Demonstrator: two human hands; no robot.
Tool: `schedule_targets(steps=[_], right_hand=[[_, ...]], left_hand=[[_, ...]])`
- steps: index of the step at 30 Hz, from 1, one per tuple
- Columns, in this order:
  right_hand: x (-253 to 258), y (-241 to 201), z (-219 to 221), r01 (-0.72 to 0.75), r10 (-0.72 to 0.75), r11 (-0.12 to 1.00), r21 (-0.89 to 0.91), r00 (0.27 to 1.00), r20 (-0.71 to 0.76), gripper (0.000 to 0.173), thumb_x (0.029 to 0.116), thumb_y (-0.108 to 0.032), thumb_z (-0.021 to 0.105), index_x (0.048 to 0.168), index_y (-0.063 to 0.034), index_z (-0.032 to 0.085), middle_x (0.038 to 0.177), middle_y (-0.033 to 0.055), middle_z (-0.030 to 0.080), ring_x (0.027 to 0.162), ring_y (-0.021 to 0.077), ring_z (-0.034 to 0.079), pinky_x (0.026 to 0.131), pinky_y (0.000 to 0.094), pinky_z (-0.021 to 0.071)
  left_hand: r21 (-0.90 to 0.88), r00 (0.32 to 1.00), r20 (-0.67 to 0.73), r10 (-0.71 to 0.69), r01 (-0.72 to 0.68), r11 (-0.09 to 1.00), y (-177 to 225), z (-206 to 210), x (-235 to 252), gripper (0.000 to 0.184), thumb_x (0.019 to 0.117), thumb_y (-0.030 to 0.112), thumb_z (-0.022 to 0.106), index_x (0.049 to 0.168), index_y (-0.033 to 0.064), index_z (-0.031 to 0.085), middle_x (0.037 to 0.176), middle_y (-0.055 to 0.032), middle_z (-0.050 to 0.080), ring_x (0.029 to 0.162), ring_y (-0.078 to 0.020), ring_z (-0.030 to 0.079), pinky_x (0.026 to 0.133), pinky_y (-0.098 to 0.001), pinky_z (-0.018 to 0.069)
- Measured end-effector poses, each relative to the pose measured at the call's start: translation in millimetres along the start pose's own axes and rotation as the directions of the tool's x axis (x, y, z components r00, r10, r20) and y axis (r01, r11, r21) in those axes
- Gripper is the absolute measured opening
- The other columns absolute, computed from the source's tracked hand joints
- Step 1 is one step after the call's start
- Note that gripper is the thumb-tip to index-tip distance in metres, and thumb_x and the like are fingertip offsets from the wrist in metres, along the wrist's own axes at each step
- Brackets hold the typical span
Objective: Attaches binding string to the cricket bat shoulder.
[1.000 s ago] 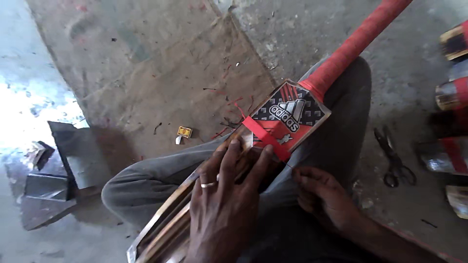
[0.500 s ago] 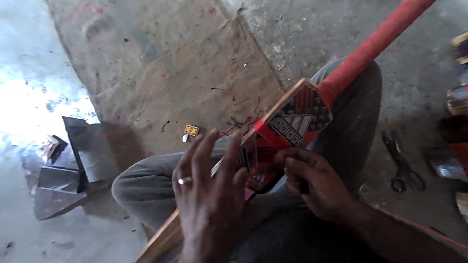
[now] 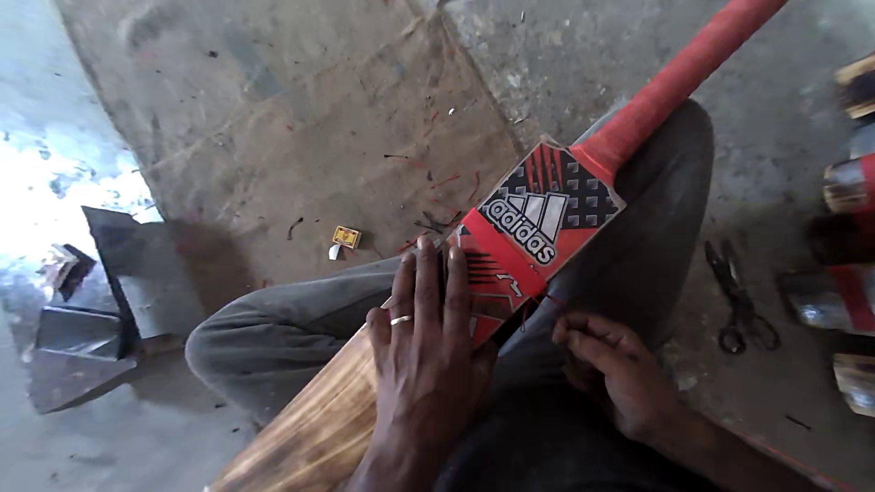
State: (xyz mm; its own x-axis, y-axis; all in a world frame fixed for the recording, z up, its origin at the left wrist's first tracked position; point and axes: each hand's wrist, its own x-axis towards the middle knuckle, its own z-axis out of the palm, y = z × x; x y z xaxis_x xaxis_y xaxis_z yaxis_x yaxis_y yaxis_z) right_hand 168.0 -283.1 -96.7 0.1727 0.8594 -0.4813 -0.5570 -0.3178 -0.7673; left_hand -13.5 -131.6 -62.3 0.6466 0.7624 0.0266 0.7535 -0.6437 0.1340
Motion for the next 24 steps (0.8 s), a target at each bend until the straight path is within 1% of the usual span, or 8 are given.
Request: schedule_targets(steps=[5,8,10,11,13,16,19,24], right_hand=[[0.8,-20.1,8.9,0.121,-0.11,0.988,-0.097,0.987,0.113,0.02,0.1057,-0.021,0.054,0.108,-0.0137,0.072,0.067,0.0001,0.05,0.051,0.0044,0.042,0.048,0.0195,0.0385],[3.2,-33.2,19.0,0.174,-0.157,0.98,-0.101,0.975,0.16,0.02,0.1059,-0.019,0.053,0.108,-0.0118,0.071,0.066,0.0008,0.049,0.05,0.0047,0.041,0.047,0.0195,0.0378],[6.1,-37.0,21.7,0.192,-0.173,0.976,-0.107,0.97,0.171,0.02,0.1062,-0.02,0.053,0.109,-0.0138,0.071,0.067,0.0001,0.051,0.051,0.0038,0.042,0.048,0.0188,0.039],[8.2,-37.1,22.4,0.193,-0.173,0.975,-0.113,0.97,0.168,0.02,0.1058,-0.019,0.053,0.109,-0.0151,0.072,0.069,0.0,0.052,0.052,0.0033,0.043,0.048,0.0183,0.0397],[13.5,-36.3,24.5,0.169,-0.155,0.98,-0.102,0.979,0.132,0.019,0.1045,-0.018,0.054,0.109,-0.0146,0.072,0.07,0.0008,0.053,0.052,0.004,0.043,0.048,0.0184,0.0384],[24.0,-37.1,28.5,0.158,-0.148,0.984,-0.082,0.983,0.111,0.019,0.1047,-0.019,0.054,0.108,-0.0134,0.072,0.071,0.001,0.054,0.052,0.0044,0.043,0.047,0.0181,0.0385],[33.4,-41.0,33.9,0.171,-0.159,0.983,-0.066,0.975,0.152,0.02,0.1057,-0.018,0.051,0.108,-0.0125,0.07,0.07,0.0017,0.051,0.053,0.0056,0.043,0.048,0.0189,0.038],[41.9,-39.9,36.5,0.173,-0.161,0.983,-0.056,0.971,0.174,0.02,0.1054,-0.019,0.052,0.109,-0.0135,0.071,0.067,0.0004,0.049,0.05,0.0047,0.041,0.046,0.0186,0.0372]], left_hand=[[-0.342,0.975,0.21,0.077,0.0,0.94,-14.4,-31.9,9.9,0.093,0.0771,0.042,0.073,0.156,0.0552,0.027,0.167,-0.0001,0.029,0.139,-0.028,0.048,0.087,-0.0606,0.0527],[-0.618,0.866,0.471,0.165,0.191,0.762,-27.0,-57.5,19.0,0.093,0.0786,0.033,0.077,0.155,0.0561,0.03,0.153,0.0127,0.045,0.11,-0.0069,0.063,0.077,-0.0393,0.0618],[-0.695,0.755,0.619,0.217,0.399,0.598,-32.2,-65.0,24.4,0.094,0.0791,0.025,0.08,0.154,0.057,0.033,0.135,0.015,0.061,0.097,-0.005,0.068,0.075,-0.0325,0.0628],[-0.714,0.716,0.652,0.25,0.469,0.52,-34.5,-63.2,26.3,0.094,0.0787,0.02,0.08,0.153,0.0562,0.035,0.123,0.0102,0.068,0.089,-0.0078,0.07,0.07,-0.032,0.0625],[-0.748,0.676,0.656,0.337,0.523,0.407,-40.4,-55.8,31.2,0.093,0.0804,0.014,0.077,0.155,0.0506,0.036,0.119,0.0033,0.07,0.089,-0.0116,0.071,0.072,-0.0319,0.0629],[-0.816,0.722,0.576,0.383,0.487,0.31,-48.5,-51.3,37.4,0.085,0.0855,0.009,0.076,0.155,0.0418,0.042,0.128,-0.0005,0.069,0.101,-0.017,0.071,0.082,-0.0342,0.0637],[-0.864,0.779,0.502,0.376,0.432,0.258,-56.2,-54.0,39.0,0.082,0.0877,0.005,0.075,0.156,0.0365,0.042,0.136,-0.0024,0.064,0.109,-0.022,0.07,0.086,-0.0377,0.0638],[-0.897,0.791,0.441,0.423,0.387,0.212,-66.0,-49.7,43.9,0.086,0.0868,-0.003,0.071,0.159,0.0311,0.039,0.149,-0.0014,0.056,0.12,-0.0245,0.066,0.094,-0.0406,0.0618]])
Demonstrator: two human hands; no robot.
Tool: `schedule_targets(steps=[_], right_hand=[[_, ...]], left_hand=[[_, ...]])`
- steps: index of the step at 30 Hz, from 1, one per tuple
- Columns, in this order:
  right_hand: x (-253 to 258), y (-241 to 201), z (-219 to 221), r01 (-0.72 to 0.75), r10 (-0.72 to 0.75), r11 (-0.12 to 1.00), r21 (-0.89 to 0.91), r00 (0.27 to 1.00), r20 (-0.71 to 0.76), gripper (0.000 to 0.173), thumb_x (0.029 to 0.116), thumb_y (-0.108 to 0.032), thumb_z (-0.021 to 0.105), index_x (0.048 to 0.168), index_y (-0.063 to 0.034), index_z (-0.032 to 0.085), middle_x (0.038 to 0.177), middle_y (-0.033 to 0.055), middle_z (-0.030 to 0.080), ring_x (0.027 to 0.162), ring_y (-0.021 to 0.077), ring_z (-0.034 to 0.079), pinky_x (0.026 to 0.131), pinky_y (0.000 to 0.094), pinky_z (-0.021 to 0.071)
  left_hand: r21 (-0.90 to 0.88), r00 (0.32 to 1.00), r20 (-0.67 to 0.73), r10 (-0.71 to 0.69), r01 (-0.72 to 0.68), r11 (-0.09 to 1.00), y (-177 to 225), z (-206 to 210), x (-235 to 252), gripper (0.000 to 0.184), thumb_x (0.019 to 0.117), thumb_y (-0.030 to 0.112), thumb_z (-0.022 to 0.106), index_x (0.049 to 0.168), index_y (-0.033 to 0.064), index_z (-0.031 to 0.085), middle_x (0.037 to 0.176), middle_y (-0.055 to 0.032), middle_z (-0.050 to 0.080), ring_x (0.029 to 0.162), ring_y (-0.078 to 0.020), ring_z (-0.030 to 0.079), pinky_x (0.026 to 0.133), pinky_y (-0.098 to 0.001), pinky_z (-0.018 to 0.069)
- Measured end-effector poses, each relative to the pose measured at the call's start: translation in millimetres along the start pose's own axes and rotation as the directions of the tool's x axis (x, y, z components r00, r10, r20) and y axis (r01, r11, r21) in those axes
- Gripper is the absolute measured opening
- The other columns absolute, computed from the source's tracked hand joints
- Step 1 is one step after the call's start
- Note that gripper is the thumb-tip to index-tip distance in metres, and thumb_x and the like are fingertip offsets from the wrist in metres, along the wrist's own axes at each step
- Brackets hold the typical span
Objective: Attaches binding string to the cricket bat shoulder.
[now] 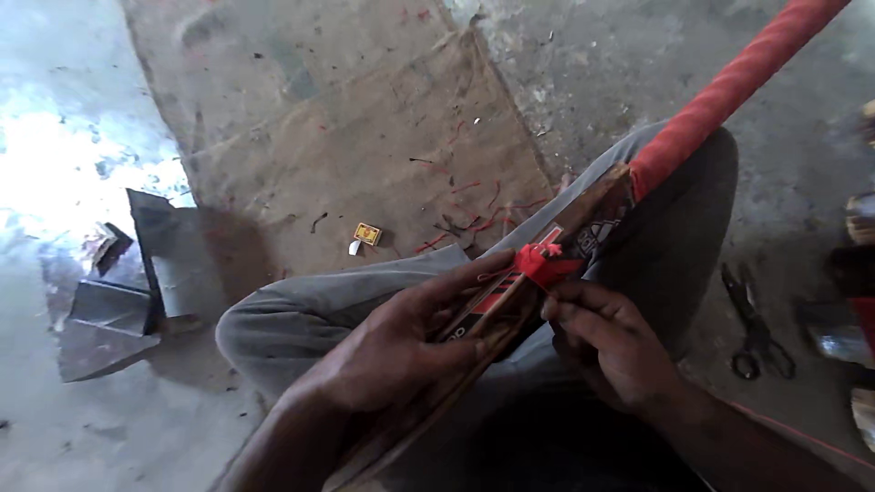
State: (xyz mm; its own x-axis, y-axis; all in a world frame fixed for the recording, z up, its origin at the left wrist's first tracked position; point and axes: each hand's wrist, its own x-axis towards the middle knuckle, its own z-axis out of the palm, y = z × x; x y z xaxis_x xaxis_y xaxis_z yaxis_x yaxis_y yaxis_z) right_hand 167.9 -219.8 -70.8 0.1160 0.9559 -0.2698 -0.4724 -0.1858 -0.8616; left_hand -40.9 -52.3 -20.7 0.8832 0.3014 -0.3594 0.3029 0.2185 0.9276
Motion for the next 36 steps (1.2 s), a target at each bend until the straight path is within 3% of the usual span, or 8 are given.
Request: schedule_targets(steps=[8,11,13,15,19,25,29,36], right_hand=[[3.7,1.6,0.4,0.009,-0.01,0.999,0.039,1.0,0.009,0.02,0.1052,-0.02,0.053,0.109,-0.012,0.071,0.069,0.0012,0.05,0.052,0.005,0.041,0.047,0.0187,0.037],[9.9,-1.9,4.8,-0.003,0.004,1.0,0.031,1.0,-0.016,0.022,0.1052,-0.018,0.051,0.111,-0.0102,0.071,0.073,0.0029,0.054,0.052,0.0057,0.042,0.046,0.0194,0.037],[17.4,-7.8,8.6,-0.043,0.044,0.998,0.035,0.998,-0.037,0.023,0.1062,-0.017,0.05,0.115,-0.0084,0.07,0.076,0.004,0.056,0.053,0.0069,0.043,0.047,0.0199,0.0383],[21.3,-13.4,14.5,-0.082,0.085,0.996,0.047,0.994,-0.071,0.024,0.106,-0.016,0.049,0.115,-0.0084,0.07,0.071,0.003,0.053,0.051,0.0069,0.044,0.045,0.0193,0.0384],[16.3,-14.6,15.8,-0.135,0.134,0.991,-0.011,0.986,-0.099,0.024,0.1051,-0.021,0.05,0.115,-0.0131,0.07,0.065,0.0007,0.043,0.048,0.0071,0.038,0.043,0.02,0.034],[-25.8,15.8,-11.4,-0.176,0.172,0.984,-0.003,0.963,-0.207,0.021,0.1031,-0.022,0.054,0.111,-0.0178,0.073,0.067,-0.0003,0.048,0.051,0.0054,0.04,0.046,0.0196,0.0361],[-43.0,31.4,-20.3,-0.167,0.192,0.977,0.136,0.961,-0.197,0.019,0.103,-0.022,0.056,0.109,-0.0153,0.073,0.065,-0.0001,0.047,0.051,0.0051,0.041,0.047,0.0199,0.037],[-38.4,36.3,-26.1,-0.263,0.311,0.93,0.255,0.935,-0.171,0.02,0.1044,-0.024,0.056,0.112,-0.0133,0.071,0.064,-0.0011,0.044,0.05,0.005,0.04,0.047,0.0196,0.0375]], left_hand=[[-0.001,1.0,0.011,0.026,-0.026,1.0,2.4,-8.8,7.5,0.083,0.0862,-0.002,0.07,0.158,0.0264,0.041,0.143,-0.0049,0.06,0.116,-0.0251,0.067,0.093,-0.039,0.0616],[0.352,0.982,-0.156,0.106,-0.045,0.935,11.5,-15.5,-0.7,0.076,0.0924,0.015,0.07,0.159,0.0279,0.036,0.154,0.0049,0.051,0.129,-0.0177,0.06,0.102,-0.037,0.0579],[0.775,0.869,-0.404,0.284,0.16,0.611,16.9,1.1,-9.5,0.059,0.0974,0.037,0.065,0.153,0.0294,0.047,0.153,0.0066,0.049,0.135,-0.0149,0.053,0.104,-0.043,0.0519],[0.883,0.767,-0.457,0.45,0.331,0.333,4.7,37.7,-11.0,0.057,0.0959,0.045,0.064,0.147,0.0218,0.056,0.155,-0.0096,0.048,0.141,-0.0369,0.043,0.105,-0.0665,0.0384],[0.858,0.757,-0.466,0.458,0.513,0.024,-49.7,96.2,5.2,0.077,0.0962,0.055,0.057,0.163,0.0265,0.029,0.17,0.0012,0.023,0.153,-0.0237,0.029,0.112,-0.0613,0.0288],[0.872,0.736,-0.431,0.522,0.488,0.032,-55.6,86.2,10.6,0.079,0.0931,0.044,0.068,0.161,0.0265,0.032,0.169,0.0047,0.027,0.147,-0.0179,0.039,0.1,-0.0425,0.0463],[0.885,0.747,-0.416,0.519,0.464,0.042,-52.9,85.5,10.4,0.078,0.0937,0.047,0.066,0.161,0.0275,0.032,0.168,0.0042,0.028,0.147,-0.0193,0.04,0.099,-0.0437,0.0477],[0.916,0.803,-0.371,0.467,0.398,0.044,-44.8,80.4,10.3,0.065,0.0948,0.044,0.066,0.153,0.0531,0.038,0.165,-0.0075,0.033,0.145,-0.0325,0.041,0.097,-0.0513,0.0483]])
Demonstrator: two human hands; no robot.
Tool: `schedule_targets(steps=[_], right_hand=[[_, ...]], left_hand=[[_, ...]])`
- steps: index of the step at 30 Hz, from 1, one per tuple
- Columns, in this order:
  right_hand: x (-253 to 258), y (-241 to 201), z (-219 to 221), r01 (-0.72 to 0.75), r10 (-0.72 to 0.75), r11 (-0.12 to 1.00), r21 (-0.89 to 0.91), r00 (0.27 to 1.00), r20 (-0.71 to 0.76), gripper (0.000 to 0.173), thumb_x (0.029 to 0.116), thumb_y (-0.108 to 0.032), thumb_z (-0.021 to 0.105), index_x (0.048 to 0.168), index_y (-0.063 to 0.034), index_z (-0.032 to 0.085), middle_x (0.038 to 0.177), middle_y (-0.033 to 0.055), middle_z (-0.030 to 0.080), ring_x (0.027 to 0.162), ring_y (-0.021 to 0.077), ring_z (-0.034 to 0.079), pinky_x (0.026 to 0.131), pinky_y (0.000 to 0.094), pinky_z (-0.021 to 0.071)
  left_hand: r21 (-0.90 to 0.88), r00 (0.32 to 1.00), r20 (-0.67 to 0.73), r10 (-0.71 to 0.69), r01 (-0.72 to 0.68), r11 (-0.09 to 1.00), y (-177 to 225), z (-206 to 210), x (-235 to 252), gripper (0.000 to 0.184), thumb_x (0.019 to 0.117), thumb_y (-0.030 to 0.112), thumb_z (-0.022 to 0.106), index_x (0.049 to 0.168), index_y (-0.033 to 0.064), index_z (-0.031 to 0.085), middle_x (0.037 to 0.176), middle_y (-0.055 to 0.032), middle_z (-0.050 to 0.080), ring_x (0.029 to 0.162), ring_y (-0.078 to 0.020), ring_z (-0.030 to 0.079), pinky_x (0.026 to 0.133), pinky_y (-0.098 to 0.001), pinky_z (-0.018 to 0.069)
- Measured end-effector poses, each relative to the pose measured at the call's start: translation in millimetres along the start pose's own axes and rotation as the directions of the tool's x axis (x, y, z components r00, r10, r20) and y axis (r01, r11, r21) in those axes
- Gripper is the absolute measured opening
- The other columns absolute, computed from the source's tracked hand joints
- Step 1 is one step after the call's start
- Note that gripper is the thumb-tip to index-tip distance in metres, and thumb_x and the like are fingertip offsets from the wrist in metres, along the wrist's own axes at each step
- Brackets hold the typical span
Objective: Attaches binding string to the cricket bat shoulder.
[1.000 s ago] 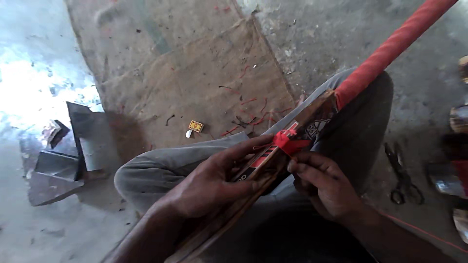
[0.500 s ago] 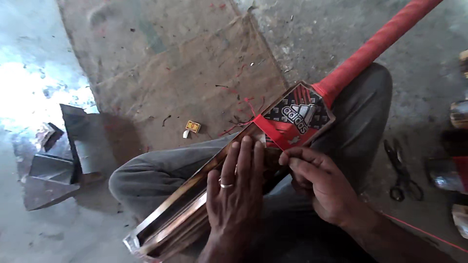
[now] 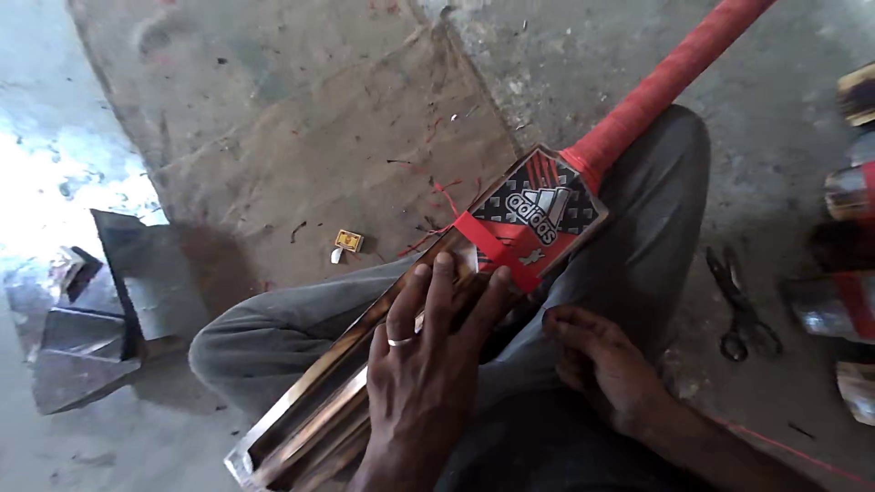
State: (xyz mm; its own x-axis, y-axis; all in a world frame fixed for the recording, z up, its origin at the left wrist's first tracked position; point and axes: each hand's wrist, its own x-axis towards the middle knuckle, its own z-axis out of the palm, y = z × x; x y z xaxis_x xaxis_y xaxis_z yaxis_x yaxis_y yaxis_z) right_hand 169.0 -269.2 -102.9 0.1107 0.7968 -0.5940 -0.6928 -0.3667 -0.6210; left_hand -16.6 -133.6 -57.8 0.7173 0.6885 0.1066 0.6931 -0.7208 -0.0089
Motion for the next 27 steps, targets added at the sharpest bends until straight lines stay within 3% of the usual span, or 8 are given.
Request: schedule_targets(steps=[8,11,15,17,19,21,24,27], right_hand=[[-5.6,-19.1,19.3,0.139,-0.124,0.987,-0.074,0.976,0.181,0.018,0.1044,-0.024,0.056,0.109,-0.0158,0.072,0.067,-0.0011,0.049,0.052,0.0039,0.042,0.049,0.0194,0.0386],[-5.6,-29.7,31.5,0.204,-0.183,0.977,-0.066,0.956,0.23,0.019,0.1051,-0.022,0.055,0.11,-0.0155,0.072,0.07,-0.0001,0.051,0.053,0.0039,0.043,0.049,0.0196,0.0389],[2.0,-32.8,39.0,0.212,-0.19,0.973,-0.09,0.96,0.206,0.019,0.1052,-0.021,0.055,0.11,-0.0152,0.072,0.075,0.0013,0.056,0.055,0.0041,0.045,0.05,0.0187,0.0409],[11.5,-31.5,41.2,0.202,-0.178,0.972,-0.122,0.968,0.178,0.021,0.106,-0.021,0.052,0.112,-0.0152,0.071,0.077,0.0017,0.057,0.054,0.0047,0.044,0.048,0.0188,0.0396],[22.9,-34.5,44.8,0.211,-0.185,0.968,-0.134,0.966,0.181,0.022,0.1071,-0.022,0.051,0.114,-0.0126,0.07,0.076,0.0023,0.055,0.054,0.0058,0.043,0.048,0.0194,0.0383],[31.1,-38.0,50.9,0.199,-0.176,0.968,-0.152,0.972,0.157,0.023,0.1067,-0.02,0.051,0.115,-0.0114,0.07,0.078,0.003,0.057,0.053,0.0058,0.043,0.047,0.0186,0.0384],[28.9,-34.6,53.0,0.165,-0.146,0.958,-0.234,0.985,0.095,0.023,0.106,-0.023,0.051,0.117,-0.0144,0.07,0.073,0.0025,0.052,0.051,0.007,0.042,0.045,0.0194,0.0367],[15.2,-19.8,34.4,0.12,-0.118,0.96,-0.253,0.993,0.022,0.023,0.1042,-0.024,0.053,0.114,-0.0167,0.071,0.068,0.0001,0.046,0.052,0.0067,0.041,0.047,0.0205,0.0364]], left_hand=[[-0.417,0.975,0.199,0.103,-0.011,0.909,-28.1,-45.4,19.1,0.073,0.0862,0.034,0.068,0.152,0.0518,0.041,0.155,0.0032,0.045,0.129,-0.0254,0.055,0.08,-0.0515,0.0575],[-0.703,0.914,0.372,0.163,0.163,0.692,-46.1,-56.7,23.2,0.08,0.0831,0.029,0.073,0.152,0.0534,0.039,0.145,0.0119,0.052,0.114,-0.0088,0.062,0.082,-0.0395,0.062],[-0.865,0.827,0.482,0.291,0.395,0.309,-64.1,-41.8,29.1,0.076,0.0891,0.023,0.077,0.154,0.0416,0.043,0.136,0.0065,0.063,0.109,-0.014,0.068,0.089,-0.0365,0.0626],[-0.851,0.881,0.438,0.182,0.341,0.4,-66.0,-41.1,27.2,0.067,0.093,0.028,0.074,0.153,0.0405,0.047,0.134,0.0084,0.064,0.104,-0.0125,0.069,0.084,-0.0353,0.0637],[-0.629,0.964,0.263,-0.045,0.207,0.749,-57.6,-46.7,20.9,0.057,0.0958,0.039,0.067,0.15,0.0435,0.049,0.149,0.0128,0.052,0.121,-0.0102,0.061,0.09,-0.0401,0.0591],[-0.3,0.987,0.042,-0.153,0.158,0.941,-35.1,-34.2,10.5,0.056,0.0968,0.043,0.063,0.151,0.038,0.05,0.159,-0.0054,0.042,0.14,-0.0327,0.045,0.1,-0.0641,0.0431],[-0.015,0.987,-0.014,-0.163,0.162,0.987,6.0,-0.6,-4.3,0.088,0.0859,0.061,0.069,0.161,0.0321,0.033,0.169,-0.0065,0.025,0.152,-0.0369,0.028,0.105,-0.0736,0.0303],[-0.021,0.988,0.024,-0.154,0.155,0.988,12.7,16.3,-8.1,0.1,0.083,0.047,0.077,0.164,0.0301,0.022,0.173,-0.0033,0.009,0.157,-0.0315,0.015,0.11,-0.0683,0.0288]])
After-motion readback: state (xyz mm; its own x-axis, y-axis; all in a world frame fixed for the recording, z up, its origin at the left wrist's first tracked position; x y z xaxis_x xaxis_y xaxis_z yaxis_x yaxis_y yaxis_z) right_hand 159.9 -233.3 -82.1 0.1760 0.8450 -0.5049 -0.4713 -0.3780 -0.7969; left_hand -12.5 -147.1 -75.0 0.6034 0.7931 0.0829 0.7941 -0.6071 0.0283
